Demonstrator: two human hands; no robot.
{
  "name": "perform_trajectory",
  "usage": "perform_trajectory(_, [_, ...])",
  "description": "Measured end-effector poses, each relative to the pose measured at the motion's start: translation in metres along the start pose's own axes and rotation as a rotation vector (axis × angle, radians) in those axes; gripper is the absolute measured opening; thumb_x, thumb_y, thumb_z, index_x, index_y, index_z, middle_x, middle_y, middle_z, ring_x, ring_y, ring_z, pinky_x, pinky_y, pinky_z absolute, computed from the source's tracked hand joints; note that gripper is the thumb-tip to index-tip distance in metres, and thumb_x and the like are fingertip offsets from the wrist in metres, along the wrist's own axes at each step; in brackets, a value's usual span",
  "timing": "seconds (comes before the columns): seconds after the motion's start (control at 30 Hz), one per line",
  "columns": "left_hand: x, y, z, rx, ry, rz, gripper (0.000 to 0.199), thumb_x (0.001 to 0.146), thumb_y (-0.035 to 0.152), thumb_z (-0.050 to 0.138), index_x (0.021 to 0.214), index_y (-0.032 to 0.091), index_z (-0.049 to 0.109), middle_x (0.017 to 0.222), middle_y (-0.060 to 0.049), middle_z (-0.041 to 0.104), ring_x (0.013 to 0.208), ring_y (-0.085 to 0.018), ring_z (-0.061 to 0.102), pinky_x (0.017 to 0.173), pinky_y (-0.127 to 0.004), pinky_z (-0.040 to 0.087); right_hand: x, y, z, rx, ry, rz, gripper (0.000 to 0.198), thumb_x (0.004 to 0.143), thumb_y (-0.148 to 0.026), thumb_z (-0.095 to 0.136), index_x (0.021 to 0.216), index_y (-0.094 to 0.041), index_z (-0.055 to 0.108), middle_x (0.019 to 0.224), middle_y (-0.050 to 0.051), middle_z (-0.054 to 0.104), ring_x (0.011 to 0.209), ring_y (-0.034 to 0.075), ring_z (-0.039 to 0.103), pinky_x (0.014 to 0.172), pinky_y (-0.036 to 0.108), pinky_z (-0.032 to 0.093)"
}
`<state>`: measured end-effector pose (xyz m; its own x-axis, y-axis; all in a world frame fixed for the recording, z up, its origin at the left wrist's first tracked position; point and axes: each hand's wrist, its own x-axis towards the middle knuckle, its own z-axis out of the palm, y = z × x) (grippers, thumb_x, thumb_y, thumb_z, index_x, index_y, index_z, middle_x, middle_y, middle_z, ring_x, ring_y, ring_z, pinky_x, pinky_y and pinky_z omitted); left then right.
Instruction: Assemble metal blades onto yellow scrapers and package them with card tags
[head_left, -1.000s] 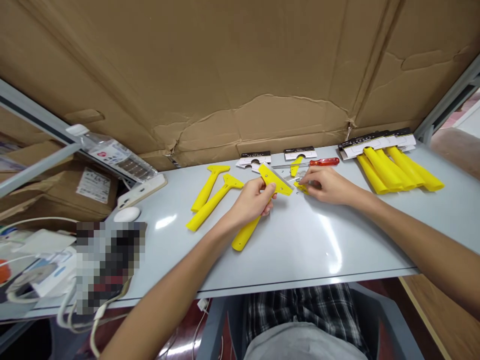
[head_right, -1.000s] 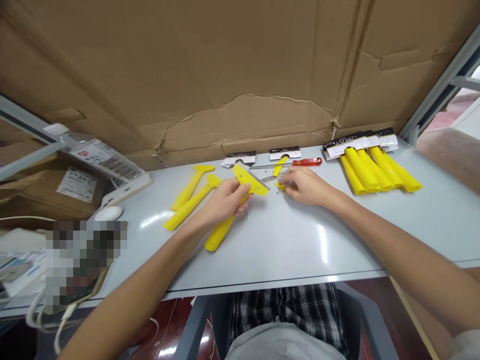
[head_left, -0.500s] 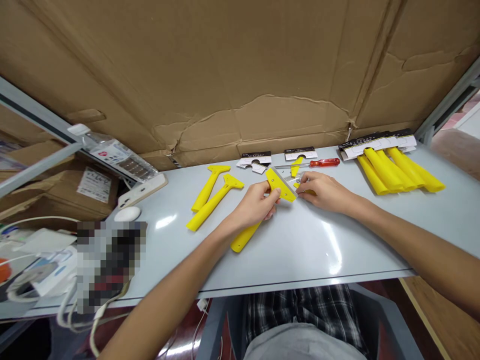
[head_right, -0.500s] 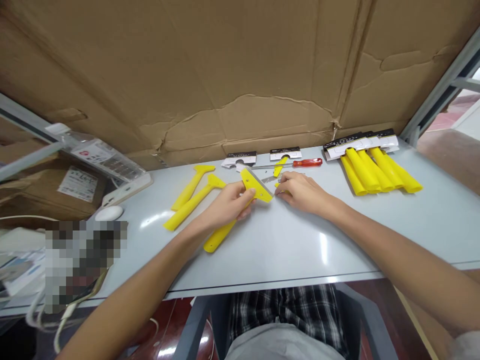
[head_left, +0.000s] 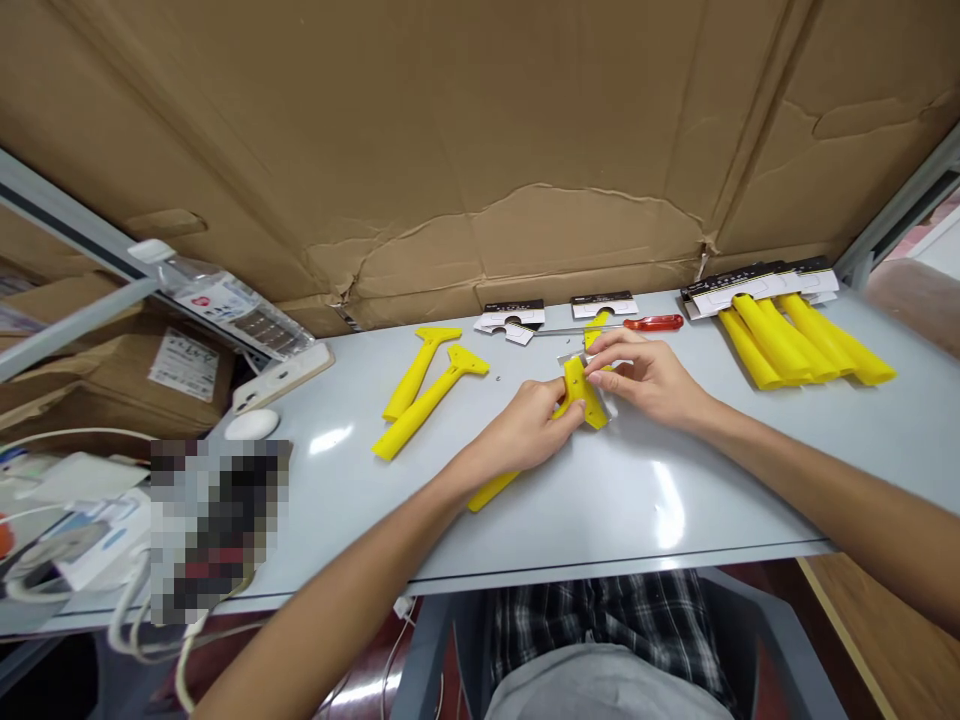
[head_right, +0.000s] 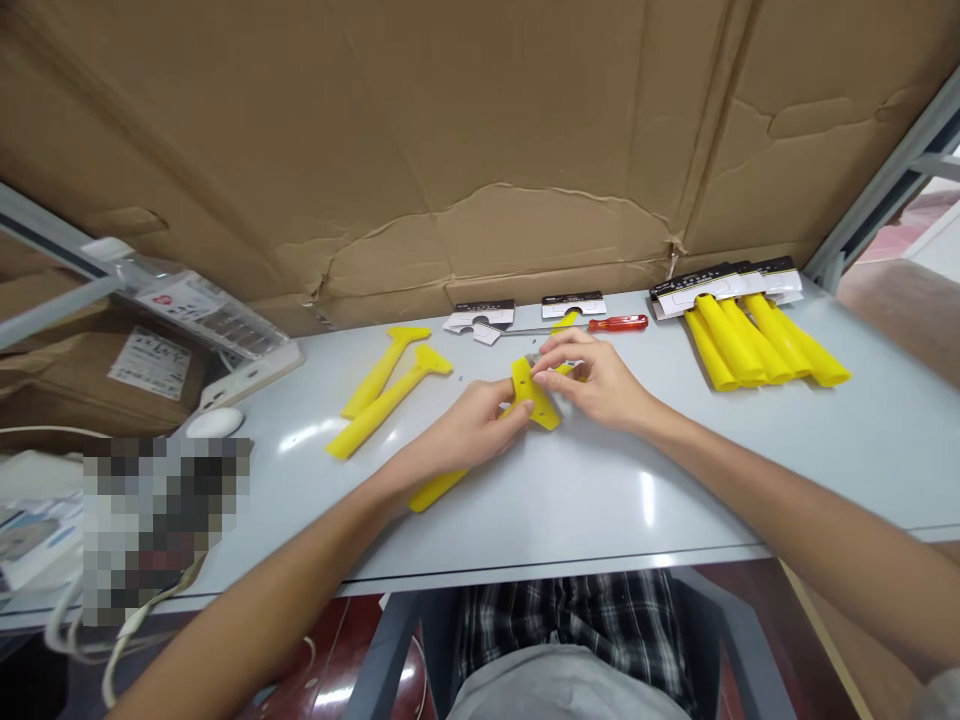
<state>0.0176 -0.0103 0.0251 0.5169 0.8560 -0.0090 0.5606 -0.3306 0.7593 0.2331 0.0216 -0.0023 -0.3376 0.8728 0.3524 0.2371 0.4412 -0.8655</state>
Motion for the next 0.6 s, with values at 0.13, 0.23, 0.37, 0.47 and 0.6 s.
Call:
perform_trajectory(0.13, [0.0,-0.002,0.002,0.004,0.006,0.007,0.022,0.098,0.029,0.048,0.086,0.019,0.064,0.067,0.001,0.063,0.061,-0.015,0.054,0.059,-0.026,0.039,-0.005,0.002,0.012,0.049,0.021,0.014,0.034,0.086,-0.055,0.072,0.096,-0.023,0.079,0.119,0.008,0.061,0.116,0.015,0.059,0.092,0.031,0.056])
perform_trajectory(0.23, [0.0,-0.003,0.002,-0.013,0.02,0.036,0.022,0.097,0.028,0.049,0.084,0.019,0.063,0.071,0.0,0.065,0.063,-0.015,0.055,0.06,-0.026,0.039,-0.006,0.002,0.014,0.044,0.024,0.0,0.034,0.087,-0.054,0.073,0.096,-0.022,0.079,0.117,0.009,0.062,0.112,0.015,0.06,0.088,0.029,0.056])
perform_trajectory(0.37, [0.0,-0.003,0.002,-0.039,0.033,0.026,0.022,0.097,0.027,0.049,0.08,0.02,0.06,0.068,0.0,0.064,0.06,-0.015,0.054,0.059,-0.026,0.039,-0.007,-0.001,0.013,-0.068,0.053,-0.052,0.031,0.09,-0.049,0.07,0.096,-0.02,0.079,0.107,0.008,0.064,0.089,0.009,0.058,0.072,0.023,0.051])
perform_trajectory(0.47, [0.0,-0.003,0.002,-0.074,0.027,0.009,0.02,0.097,0.026,0.049,0.082,0.02,0.059,0.066,0.001,0.063,0.057,-0.014,0.052,0.057,-0.026,0.038,-0.008,-0.005,0.012,-0.214,0.096,-0.153,0.024,0.093,-0.04,0.067,0.095,-0.019,0.078,0.096,0.006,0.065,0.077,0.006,0.054,0.068,0.022,0.045])
perform_trajectory(0.6, [-0.001,-0.001,0.002,-0.126,0.016,-0.023,0.022,0.098,0.028,0.049,0.078,0.021,0.055,0.058,0.003,0.057,0.052,-0.012,0.05,0.053,-0.025,0.037,-0.008,-0.009,0.011,-0.333,0.103,-0.262,0.019,0.094,-0.032,0.064,0.095,-0.017,0.076,0.091,0.005,0.067,0.079,0.007,0.058,0.071,0.023,0.045])
